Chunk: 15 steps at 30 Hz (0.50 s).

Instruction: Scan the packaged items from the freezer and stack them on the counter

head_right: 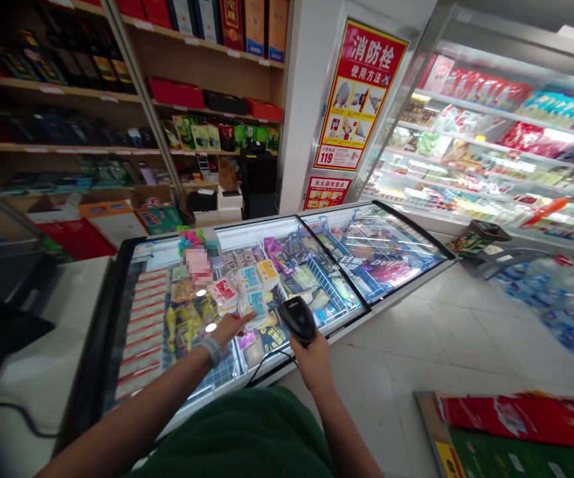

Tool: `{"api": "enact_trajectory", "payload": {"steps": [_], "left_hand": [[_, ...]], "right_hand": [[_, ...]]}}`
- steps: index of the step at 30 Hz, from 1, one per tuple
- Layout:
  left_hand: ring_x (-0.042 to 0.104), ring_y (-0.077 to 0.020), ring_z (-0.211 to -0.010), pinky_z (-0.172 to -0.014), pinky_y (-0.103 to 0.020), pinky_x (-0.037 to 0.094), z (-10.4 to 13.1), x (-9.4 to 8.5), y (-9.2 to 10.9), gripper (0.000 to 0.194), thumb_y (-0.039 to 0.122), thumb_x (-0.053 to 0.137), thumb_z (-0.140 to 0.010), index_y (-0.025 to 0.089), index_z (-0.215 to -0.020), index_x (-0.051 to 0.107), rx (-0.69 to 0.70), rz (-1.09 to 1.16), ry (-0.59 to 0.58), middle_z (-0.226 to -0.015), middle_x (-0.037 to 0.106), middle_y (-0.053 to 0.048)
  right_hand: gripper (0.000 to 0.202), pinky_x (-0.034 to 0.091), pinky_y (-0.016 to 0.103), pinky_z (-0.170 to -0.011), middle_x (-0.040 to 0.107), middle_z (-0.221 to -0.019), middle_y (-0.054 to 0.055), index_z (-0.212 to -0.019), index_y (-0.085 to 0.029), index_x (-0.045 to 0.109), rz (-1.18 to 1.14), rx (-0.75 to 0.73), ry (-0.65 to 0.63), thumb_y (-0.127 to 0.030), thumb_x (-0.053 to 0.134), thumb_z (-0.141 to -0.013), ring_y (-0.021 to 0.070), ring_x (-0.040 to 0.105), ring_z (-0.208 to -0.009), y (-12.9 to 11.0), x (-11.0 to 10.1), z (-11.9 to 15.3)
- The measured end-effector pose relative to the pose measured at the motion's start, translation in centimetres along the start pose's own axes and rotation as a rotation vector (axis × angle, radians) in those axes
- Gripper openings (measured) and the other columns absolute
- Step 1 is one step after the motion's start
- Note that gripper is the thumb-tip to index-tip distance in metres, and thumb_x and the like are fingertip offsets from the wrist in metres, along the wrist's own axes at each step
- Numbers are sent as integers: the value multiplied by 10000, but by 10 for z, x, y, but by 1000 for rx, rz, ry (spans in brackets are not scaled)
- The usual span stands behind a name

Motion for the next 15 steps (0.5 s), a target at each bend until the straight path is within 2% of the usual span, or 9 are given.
{"api": "enact_trajectory", "payload": {"steps": [11, 15], "left_hand": [[607, -201, -629, -586, -293, 406, 2, -12, -10, 489, 644, 686, -588, 178, -675, 567, 37, -65, 47, -625, 626, -37], [617, -219, -667, -601, -304, 400, 4, -12, -5, 575, 672, 687, -562, 167, -811, 566, 24, -107, 106, -725, 656, -64]], "right_hand": [[303, 475, 290, -617, 697, -670, 78, -715, -149, 674, 106, -36, -41, -448, 624, -719, 242, 657, -666, 25, -14, -14], [284, 470, 285, -622, 691, -671, 73, -727, -148, 672, 144, -66, -52, -426, 616, -728, 234, 648, -662, 25, -11, -17]]}}
Point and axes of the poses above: each hand's wrist, its own z-axis away from the middle knuckle, its own x-axis out of the palm, y = z × x, the point moved 3 cm from there along -z, towards the middle knuckle
